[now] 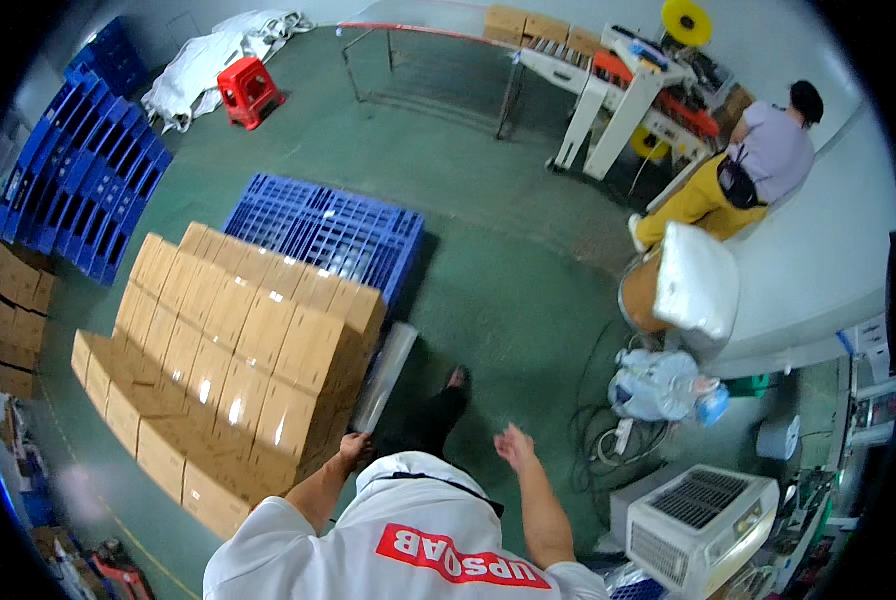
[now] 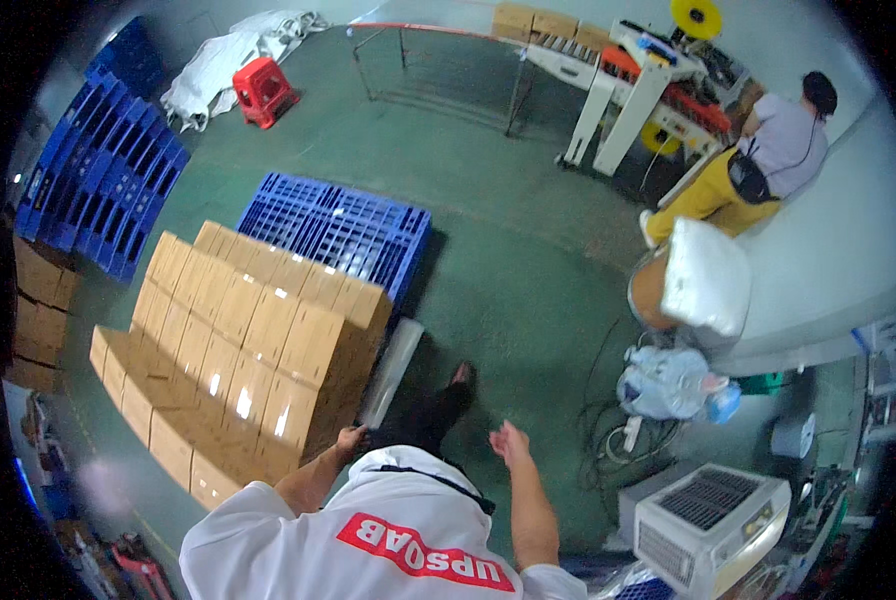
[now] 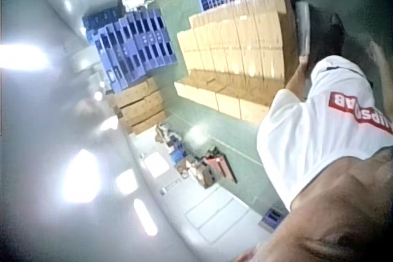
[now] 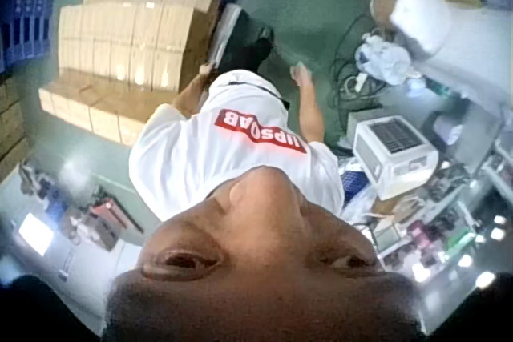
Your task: The person stacks cardboard boxes onto a blue pallet in a warehouse. They then move to a conveyor belt area, pick up boxes, and place them onto a metal table, stacking them in pairs.
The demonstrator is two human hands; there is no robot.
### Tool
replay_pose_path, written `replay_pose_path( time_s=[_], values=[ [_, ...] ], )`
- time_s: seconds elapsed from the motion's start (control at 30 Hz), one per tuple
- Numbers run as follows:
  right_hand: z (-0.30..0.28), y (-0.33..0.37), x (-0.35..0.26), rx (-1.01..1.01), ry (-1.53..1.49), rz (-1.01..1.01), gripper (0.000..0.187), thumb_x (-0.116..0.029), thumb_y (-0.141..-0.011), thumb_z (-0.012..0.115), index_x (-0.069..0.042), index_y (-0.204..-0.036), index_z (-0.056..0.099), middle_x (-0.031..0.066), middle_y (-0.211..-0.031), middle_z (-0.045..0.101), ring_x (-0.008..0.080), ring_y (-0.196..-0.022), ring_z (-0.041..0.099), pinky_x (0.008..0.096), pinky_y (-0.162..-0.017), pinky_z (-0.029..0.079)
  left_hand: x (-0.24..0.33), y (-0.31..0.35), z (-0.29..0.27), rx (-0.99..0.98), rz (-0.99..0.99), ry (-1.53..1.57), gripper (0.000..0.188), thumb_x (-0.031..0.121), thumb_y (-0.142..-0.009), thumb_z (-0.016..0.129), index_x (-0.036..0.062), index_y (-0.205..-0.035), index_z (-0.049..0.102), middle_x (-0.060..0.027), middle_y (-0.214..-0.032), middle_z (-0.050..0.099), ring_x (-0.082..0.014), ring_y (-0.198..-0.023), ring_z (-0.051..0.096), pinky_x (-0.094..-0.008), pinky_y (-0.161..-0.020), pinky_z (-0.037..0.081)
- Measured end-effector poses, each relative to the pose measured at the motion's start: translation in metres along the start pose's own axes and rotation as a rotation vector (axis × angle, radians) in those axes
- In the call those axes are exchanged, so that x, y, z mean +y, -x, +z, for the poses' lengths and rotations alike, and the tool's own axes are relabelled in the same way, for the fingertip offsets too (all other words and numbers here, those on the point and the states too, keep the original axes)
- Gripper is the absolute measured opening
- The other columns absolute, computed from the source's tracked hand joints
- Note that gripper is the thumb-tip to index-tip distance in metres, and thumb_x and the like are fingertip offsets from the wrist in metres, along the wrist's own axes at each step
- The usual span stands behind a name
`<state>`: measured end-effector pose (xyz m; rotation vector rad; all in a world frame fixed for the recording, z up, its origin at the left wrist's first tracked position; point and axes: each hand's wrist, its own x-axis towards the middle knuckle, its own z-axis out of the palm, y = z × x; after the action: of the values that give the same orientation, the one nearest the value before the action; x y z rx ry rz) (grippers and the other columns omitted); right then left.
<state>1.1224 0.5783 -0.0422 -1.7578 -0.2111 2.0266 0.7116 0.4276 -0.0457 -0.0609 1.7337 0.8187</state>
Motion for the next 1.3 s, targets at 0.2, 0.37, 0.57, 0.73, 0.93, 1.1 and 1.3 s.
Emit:
replay_pose_path(
  time_s=[0.2, 0.37, 0.57, 0.73, 0.93, 1.1, 1.3],
  values=[
    [-0.072, 0.015, -0.108, 0.383, 0.001, 0.036, 0.024, -0.033, -0.087, 0.062, -0.011, -0.085, 0.052, 0.0080, -0.072, 0.059, 0.0240, -0.060, 0.060, 0.0344, -0.048, 0.043, 0.160, -0.067, 0.129, -0.015, 0.079, -0.294, 0.040, 0.032, -0.085, 0.069, -0.0048, -0.101, 0.067, -0.0126, -0.087, 0.067, -0.0218, -0.071, 0.063, -0.0361, -0.061, 0.051],
    [-0.144, -0.050, -0.126, 0.454, 0.003, 0.084, 0.024, -0.041, -0.089, 0.049, -0.021, -0.076, 0.050, 0.0056, -0.064, 0.048, 0.0227, -0.054, 0.047, 0.0377, -0.050, 0.042, 0.316, -0.084, 0.285, -0.207, 0.309, -0.544, 0.049, 0.046, -0.085, 0.064, 0.0013, -0.102, 0.069, -0.0140, -0.095, 0.069, -0.0260, -0.088, 0.065, -0.0394, -0.079, 0.052],
    [-0.016, -0.080, -0.274, 0.212, 0.210, 0.072, 0.023, -0.027, -0.086, 0.054, -0.008, -0.073, 0.052, 0.0072, -0.058, 0.050, 0.0214, -0.045, 0.049, 0.0350, -0.041, 0.037, 0.400, -0.137, 0.340, -0.191, 0.535, -0.494, 0.056, 0.053, -0.082, 0.062, 0.0032, -0.106, 0.069, -0.0177, -0.106, 0.069, -0.0314, -0.102, 0.064, -0.0426, -0.089, 0.049],
    [0.059, -0.184, -0.462, 0.100, 0.547, 0.114, 0.025, -0.028, -0.087, 0.054, -0.008, -0.073, 0.052, 0.0067, -0.058, 0.051, 0.0203, -0.045, 0.048, 0.0342, -0.040, 0.036, 0.421, -0.163, 0.282, 0.073, 0.130, -0.488, 0.060, 0.054, -0.080, 0.062, -0.0012, -0.103, 0.070, -0.0239, -0.108, 0.067, -0.0367, -0.103, 0.064, -0.0427, -0.087, 0.051],
    [0.182, -0.322, -0.706, 0.247, 0.893, -0.102, 0.032, -0.030, -0.090, 0.052, -0.010, -0.067, 0.042, 0.0047, -0.051, 0.044, 0.0158, -0.039, 0.039, 0.0295, -0.035, 0.029, 0.453, -0.145, 0.258, 0.491, -0.084, -0.102, 0.053, 0.045, -0.077, 0.064, -0.0062, -0.092, 0.070, -0.0252, -0.094, 0.069, -0.0368, -0.088, 0.068, -0.0410, -0.081, 0.053],
    [0.331, -0.387, -0.830, 0.091, 0.722, -0.219, 0.026, -0.032, -0.093, 0.056, -0.007, -0.101, 0.058, 0.0054, -0.082, 0.063, 0.0165, -0.065, 0.059, 0.0271, -0.051, 0.042, 0.482, -0.193, 0.310, 0.444, -0.169, 0.042, 0.053, 0.045, -0.077, 0.067, -0.0061, -0.091, 0.071, -0.0228, -0.089, 0.069, -0.0301, -0.084, 0.067, -0.0389, -0.076, 0.052],
    [0.463, -0.404, -0.848, -0.134, 0.850, -0.165, 0.025, -0.030, -0.092, 0.060, -0.010, -0.108, 0.057, 0.0036, -0.085, 0.064, 0.0146, -0.068, 0.060, 0.0275, -0.053, 0.045, 0.573, -0.305, 0.336, 0.194, -0.010, -0.188, 0.039, 0.034, -0.080, 0.066, -0.0019, -0.094, 0.072, -0.0180, -0.084, 0.070, -0.0286, -0.078, 0.066, -0.0410, -0.075, 0.052]
  ],
)
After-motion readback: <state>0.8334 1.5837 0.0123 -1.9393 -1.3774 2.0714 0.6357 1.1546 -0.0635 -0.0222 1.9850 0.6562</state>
